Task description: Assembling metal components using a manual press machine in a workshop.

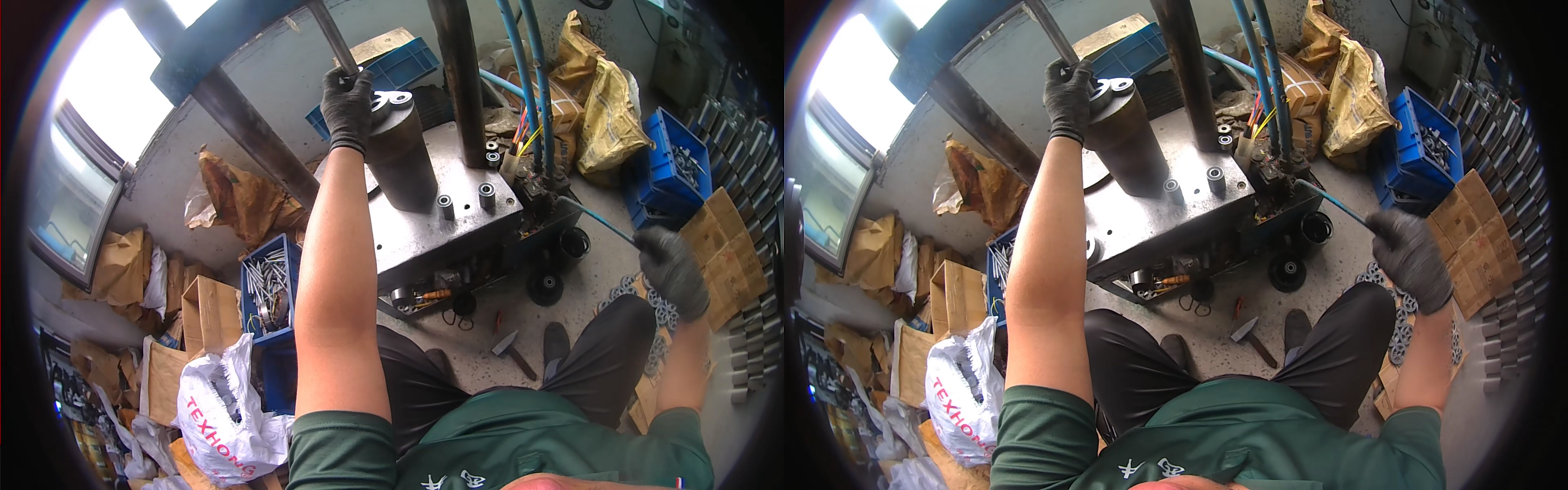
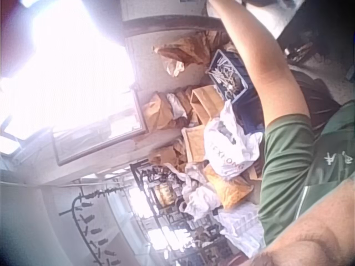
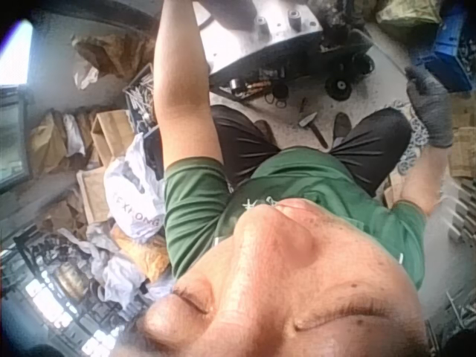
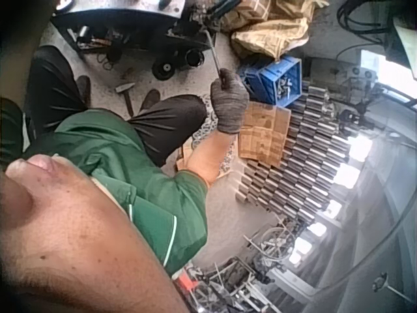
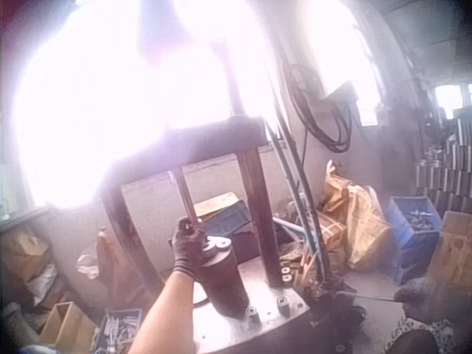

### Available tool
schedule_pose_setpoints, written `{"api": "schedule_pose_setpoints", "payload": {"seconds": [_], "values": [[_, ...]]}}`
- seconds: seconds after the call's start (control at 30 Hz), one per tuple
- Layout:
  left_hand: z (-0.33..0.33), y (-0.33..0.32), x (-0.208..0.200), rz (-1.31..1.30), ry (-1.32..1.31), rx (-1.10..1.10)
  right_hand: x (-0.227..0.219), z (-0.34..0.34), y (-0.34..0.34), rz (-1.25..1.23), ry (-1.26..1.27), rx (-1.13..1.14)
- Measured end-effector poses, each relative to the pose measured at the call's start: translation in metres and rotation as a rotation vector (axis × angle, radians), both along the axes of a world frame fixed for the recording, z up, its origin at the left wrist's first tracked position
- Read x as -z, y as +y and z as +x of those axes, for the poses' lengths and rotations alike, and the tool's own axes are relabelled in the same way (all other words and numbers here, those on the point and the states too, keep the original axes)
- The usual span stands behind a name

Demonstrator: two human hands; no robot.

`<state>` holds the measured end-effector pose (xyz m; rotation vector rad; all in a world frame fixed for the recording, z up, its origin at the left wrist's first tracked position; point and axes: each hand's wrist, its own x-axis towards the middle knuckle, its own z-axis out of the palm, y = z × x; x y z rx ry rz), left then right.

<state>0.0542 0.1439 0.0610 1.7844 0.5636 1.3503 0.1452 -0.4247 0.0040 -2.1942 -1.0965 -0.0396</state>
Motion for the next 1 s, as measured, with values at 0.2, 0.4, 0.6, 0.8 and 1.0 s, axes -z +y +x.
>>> {"api": "schedule_pose_setpoints", "payload": {"seconds": [0.2,0.4,0.6,0.8,1.0], "values": [[-0.008,0.024,0.01,0.133,0.083,-0.033,-0.066,0.071,0.107,0.419,-0.731,0.028],[0.005,0.026,0.01,0.034,0.179,0.054,-0.09,0.16,0.146,0.452,-0.798,0.083],[0.004,0.009,0.002,0.111,0.237,0.005,-0.072,0.125,0.102,0.203,-0.862,-0.038],[0.001,0.031,0.004,0.085,0.23,0.069,-0.026,0.001,0.016,-0.292,-0.151,-0.276],[0.003,0.027,0.002,0.04,0.222,0.155,0.005,-0.029,-0.006,-0.448,-0.14,-0.145]]}}
